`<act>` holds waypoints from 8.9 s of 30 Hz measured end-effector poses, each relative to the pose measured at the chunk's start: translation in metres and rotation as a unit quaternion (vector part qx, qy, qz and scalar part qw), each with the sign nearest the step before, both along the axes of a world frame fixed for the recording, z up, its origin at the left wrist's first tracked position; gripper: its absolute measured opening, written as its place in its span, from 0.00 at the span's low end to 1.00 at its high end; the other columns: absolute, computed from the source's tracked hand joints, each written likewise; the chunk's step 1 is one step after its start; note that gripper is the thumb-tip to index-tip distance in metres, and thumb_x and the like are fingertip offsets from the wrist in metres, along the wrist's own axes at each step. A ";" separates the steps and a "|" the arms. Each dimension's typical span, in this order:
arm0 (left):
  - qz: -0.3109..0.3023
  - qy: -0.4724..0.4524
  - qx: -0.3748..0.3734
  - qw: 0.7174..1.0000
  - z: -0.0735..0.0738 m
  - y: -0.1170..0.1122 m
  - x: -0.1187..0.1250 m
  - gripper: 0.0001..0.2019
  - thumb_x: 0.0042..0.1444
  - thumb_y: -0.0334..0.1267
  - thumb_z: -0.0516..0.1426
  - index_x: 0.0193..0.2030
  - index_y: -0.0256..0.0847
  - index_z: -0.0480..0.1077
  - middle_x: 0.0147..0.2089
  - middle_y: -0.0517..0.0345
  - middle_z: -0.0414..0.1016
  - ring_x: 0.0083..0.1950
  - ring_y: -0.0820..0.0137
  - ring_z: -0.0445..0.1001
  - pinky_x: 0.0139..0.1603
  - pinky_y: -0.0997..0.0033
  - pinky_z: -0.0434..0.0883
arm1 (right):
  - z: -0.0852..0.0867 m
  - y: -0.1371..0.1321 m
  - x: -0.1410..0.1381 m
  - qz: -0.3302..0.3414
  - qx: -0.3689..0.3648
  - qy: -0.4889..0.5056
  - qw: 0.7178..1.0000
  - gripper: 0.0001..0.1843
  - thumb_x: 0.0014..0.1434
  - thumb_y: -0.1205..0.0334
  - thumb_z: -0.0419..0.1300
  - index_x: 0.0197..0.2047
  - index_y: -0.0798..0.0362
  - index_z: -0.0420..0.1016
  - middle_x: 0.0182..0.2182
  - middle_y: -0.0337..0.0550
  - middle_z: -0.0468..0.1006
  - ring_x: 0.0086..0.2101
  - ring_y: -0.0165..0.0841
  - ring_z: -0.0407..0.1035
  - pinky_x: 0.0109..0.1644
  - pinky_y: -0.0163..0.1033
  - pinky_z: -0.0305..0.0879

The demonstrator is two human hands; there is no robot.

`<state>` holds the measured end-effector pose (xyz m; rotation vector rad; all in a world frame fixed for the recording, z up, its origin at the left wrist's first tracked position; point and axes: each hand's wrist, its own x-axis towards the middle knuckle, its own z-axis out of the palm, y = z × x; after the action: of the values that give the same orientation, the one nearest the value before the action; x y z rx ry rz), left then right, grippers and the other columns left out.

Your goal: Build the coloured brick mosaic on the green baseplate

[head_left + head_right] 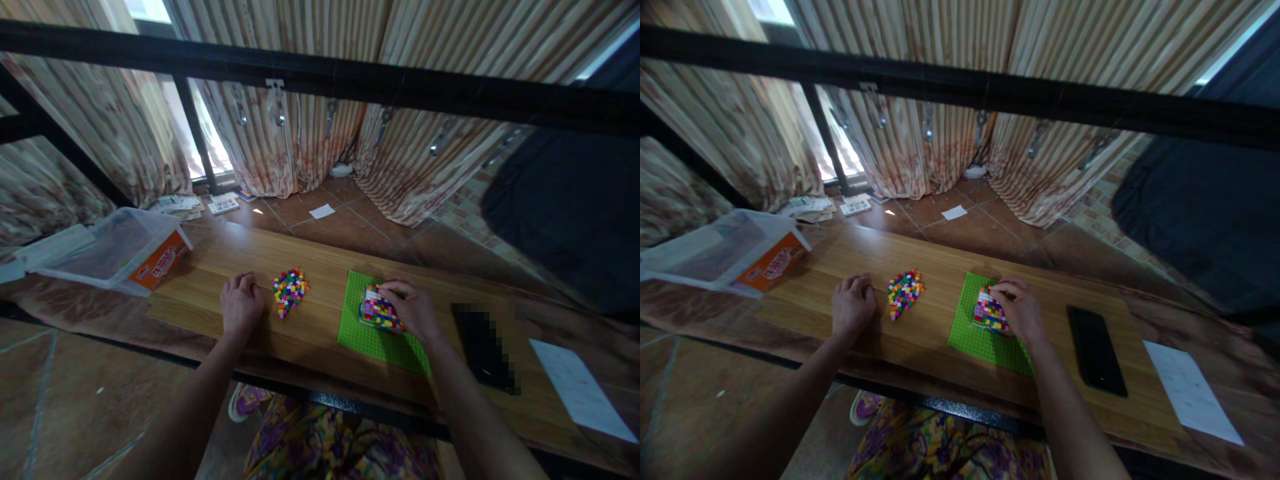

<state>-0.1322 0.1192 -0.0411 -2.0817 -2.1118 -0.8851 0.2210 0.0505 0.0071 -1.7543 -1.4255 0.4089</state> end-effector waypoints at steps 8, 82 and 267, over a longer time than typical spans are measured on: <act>0.000 0.001 -0.010 1.000 0.004 -0.002 0.001 0.14 0.58 0.36 0.50 0.45 0.38 0.74 0.50 0.47 0.75 0.50 0.55 0.70 0.52 0.56 0.67 | -0.007 0.006 0.002 -0.033 -0.058 0.122 0.990 0.16 0.46 0.48 0.66 0.34 0.50 0.82 0.33 0.42 0.82 0.34 0.37 0.74 0.40 0.42 0.69; -0.001 -0.011 -0.011 1.000 0.004 -0.002 0.001 0.13 0.58 0.35 0.50 0.44 0.40 0.73 0.50 0.47 0.74 0.52 0.56 0.70 0.53 0.56 0.66 | 0.014 -0.026 0.000 0.011 -0.004 -0.182 0.983 0.14 0.60 0.55 0.50 0.35 0.50 0.75 0.34 0.44 0.77 0.34 0.36 0.72 0.40 0.40 0.65; 0.001 -0.015 -0.036 0.999 0.003 -0.005 0.003 0.13 0.60 0.34 0.50 0.46 0.40 0.73 0.51 0.48 0.74 0.52 0.57 0.69 0.52 0.56 0.66 | -0.037 -0.011 -0.195 0.219 0.066 -0.120 0.966 0.13 0.65 0.66 0.53 0.45 0.48 0.78 0.37 0.44 0.75 0.41 0.37 0.67 0.47 0.41 0.65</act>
<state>-0.1288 0.1138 -0.0377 -2.1133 -2.1918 -0.8576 0.0259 0.0393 -0.0299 -1.4115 -1.9781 0.3265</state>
